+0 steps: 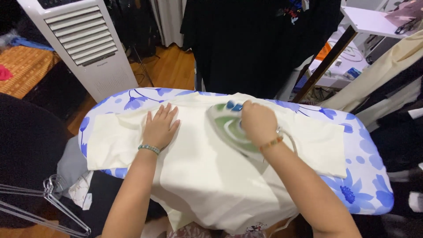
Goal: The person irons a white t-shirt on a floral-patterned ironing board. They smooth the fabric with one hand while moving a green and white iron across the shirt, then flip the shirt to iron the other side.
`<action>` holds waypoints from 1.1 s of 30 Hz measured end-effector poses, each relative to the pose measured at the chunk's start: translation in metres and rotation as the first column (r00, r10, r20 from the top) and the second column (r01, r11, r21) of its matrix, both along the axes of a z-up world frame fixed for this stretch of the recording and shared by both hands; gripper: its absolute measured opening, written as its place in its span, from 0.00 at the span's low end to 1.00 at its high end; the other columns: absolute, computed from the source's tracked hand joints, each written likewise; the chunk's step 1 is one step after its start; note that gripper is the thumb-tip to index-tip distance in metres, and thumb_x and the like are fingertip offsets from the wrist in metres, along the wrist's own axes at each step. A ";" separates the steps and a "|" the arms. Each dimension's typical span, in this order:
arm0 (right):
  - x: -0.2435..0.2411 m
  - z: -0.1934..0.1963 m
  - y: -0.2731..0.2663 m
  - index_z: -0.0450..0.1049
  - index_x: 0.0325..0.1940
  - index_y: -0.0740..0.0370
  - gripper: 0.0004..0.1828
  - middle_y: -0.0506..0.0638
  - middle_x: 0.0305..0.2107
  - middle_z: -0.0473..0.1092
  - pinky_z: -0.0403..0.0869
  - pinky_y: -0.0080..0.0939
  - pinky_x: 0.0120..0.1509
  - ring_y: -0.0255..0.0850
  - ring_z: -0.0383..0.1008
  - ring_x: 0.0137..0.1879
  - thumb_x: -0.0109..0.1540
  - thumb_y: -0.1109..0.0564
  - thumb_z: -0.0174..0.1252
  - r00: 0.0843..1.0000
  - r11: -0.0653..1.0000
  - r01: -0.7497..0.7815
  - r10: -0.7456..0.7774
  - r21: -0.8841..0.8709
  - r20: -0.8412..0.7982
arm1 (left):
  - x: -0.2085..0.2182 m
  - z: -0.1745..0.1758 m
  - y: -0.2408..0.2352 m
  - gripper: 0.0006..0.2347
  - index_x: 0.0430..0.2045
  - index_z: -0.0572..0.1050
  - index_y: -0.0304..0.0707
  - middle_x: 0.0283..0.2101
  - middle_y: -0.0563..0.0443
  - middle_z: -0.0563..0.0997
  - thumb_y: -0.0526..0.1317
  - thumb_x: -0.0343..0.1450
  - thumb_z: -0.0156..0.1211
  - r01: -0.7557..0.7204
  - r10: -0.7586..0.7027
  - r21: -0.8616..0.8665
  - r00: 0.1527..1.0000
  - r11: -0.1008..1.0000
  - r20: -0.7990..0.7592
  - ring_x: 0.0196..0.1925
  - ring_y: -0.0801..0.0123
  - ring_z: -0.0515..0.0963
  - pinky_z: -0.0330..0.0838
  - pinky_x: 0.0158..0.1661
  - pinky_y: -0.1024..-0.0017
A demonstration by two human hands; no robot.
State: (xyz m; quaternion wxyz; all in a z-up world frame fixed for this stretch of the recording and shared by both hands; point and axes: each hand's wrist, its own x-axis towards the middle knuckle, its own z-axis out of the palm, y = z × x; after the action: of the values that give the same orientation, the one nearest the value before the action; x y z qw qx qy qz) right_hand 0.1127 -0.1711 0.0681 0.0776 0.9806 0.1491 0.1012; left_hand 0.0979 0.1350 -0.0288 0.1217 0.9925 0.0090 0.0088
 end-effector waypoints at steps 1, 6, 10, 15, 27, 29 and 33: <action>0.016 -0.007 -0.006 0.73 0.39 0.67 0.08 0.59 0.26 0.75 0.79 0.55 0.36 0.56 0.82 0.35 0.60 0.62 0.51 1.000 1.000 0.001 -0.001 0.005 0.001 | 0.000 0.000 0.000 0.23 0.70 0.56 0.64 0.76 0.60 0.52 0.58 0.78 0.32 0.001 -0.001 0.005 1.000 1.000 0.001 0.77 0.66 0.48 0.35 0.72 0.46; 0.075 -0.026 -0.040 0.75 0.36 0.64 0.07 0.55 0.25 0.77 0.79 0.52 0.38 0.53 0.82 0.36 0.60 0.60 0.53 0.961 0.978 0.207 -0.198 -0.031 0.192 | -0.001 0.003 -0.001 0.23 0.70 0.56 0.64 0.76 0.60 0.53 0.57 0.78 0.33 -0.007 0.007 0.008 1.000 1.000 -0.001 0.77 0.67 0.48 0.36 0.72 0.47; 0.082 -0.010 -0.057 0.77 0.38 0.68 0.08 0.58 0.26 0.77 0.80 0.52 0.37 0.53 0.82 0.35 0.61 0.61 0.55 0.950 0.958 0.283 -0.273 -0.044 0.154 | 0.001 -0.003 0.001 0.23 0.70 0.57 0.64 0.76 0.60 0.53 0.58 0.78 0.34 -0.002 0.002 -0.007 1.000 1.000 0.007 0.77 0.66 0.49 0.36 0.72 0.46; 0.094 -0.014 -0.074 0.78 0.35 0.69 0.07 0.57 0.24 0.77 0.79 0.56 0.36 0.53 0.82 0.34 0.60 0.60 0.58 0.918 0.927 0.375 -0.371 -0.001 0.141 | 0.000 -0.002 0.001 0.22 0.70 0.58 0.63 0.76 0.58 0.54 0.57 0.78 0.35 -0.001 0.001 -0.002 1.000 1.000 0.028 0.77 0.65 0.50 0.36 0.72 0.46; 0.112 -0.008 -0.067 0.79 0.40 0.70 0.08 0.56 0.29 0.78 0.78 0.60 0.36 0.53 0.82 0.39 0.61 0.63 0.58 0.866 0.870 0.490 -0.493 0.055 0.087 | 0.001 -0.005 0.003 0.22 0.69 0.59 0.64 0.75 0.58 0.55 0.57 0.78 0.37 -0.004 0.005 -0.021 0.999 1.000 0.043 0.77 0.65 0.50 0.36 0.71 0.45; 0.119 -0.009 -0.071 0.80 0.40 0.69 0.08 0.56 0.29 0.78 0.78 0.60 0.37 0.53 0.82 0.40 0.61 0.63 0.58 0.861 0.865 0.500 -0.502 0.047 0.085 | 0.001 -0.005 0.003 0.22 0.69 0.59 0.64 0.75 0.58 0.56 0.57 0.78 0.37 0.000 0.002 -0.025 0.999 1.000 0.045 0.77 0.65 0.51 0.37 0.71 0.45; 0.130 -0.014 -0.091 0.81 0.39 0.67 0.08 0.56 0.29 0.79 0.79 0.57 0.39 0.54 0.82 0.40 0.61 0.61 0.59 0.865 0.873 0.488 -0.486 0.017 0.121 | 0.001 -0.003 0.003 0.22 0.69 0.59 0.63 0.75 0.57 0.55 0.57 0.78 0.37 0.005 -0.004 -0.043 0.999 0.999 0.042 0.77 0.65 0.50 0.36 0.71 0.46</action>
State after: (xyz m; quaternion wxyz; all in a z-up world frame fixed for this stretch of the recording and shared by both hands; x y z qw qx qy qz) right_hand 0.2427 -0.2616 0.0545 0.1168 0.9778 -0.1073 0.1368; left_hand 0.0986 0.1379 -0.0321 0.1433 0.9892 0.0043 0.0293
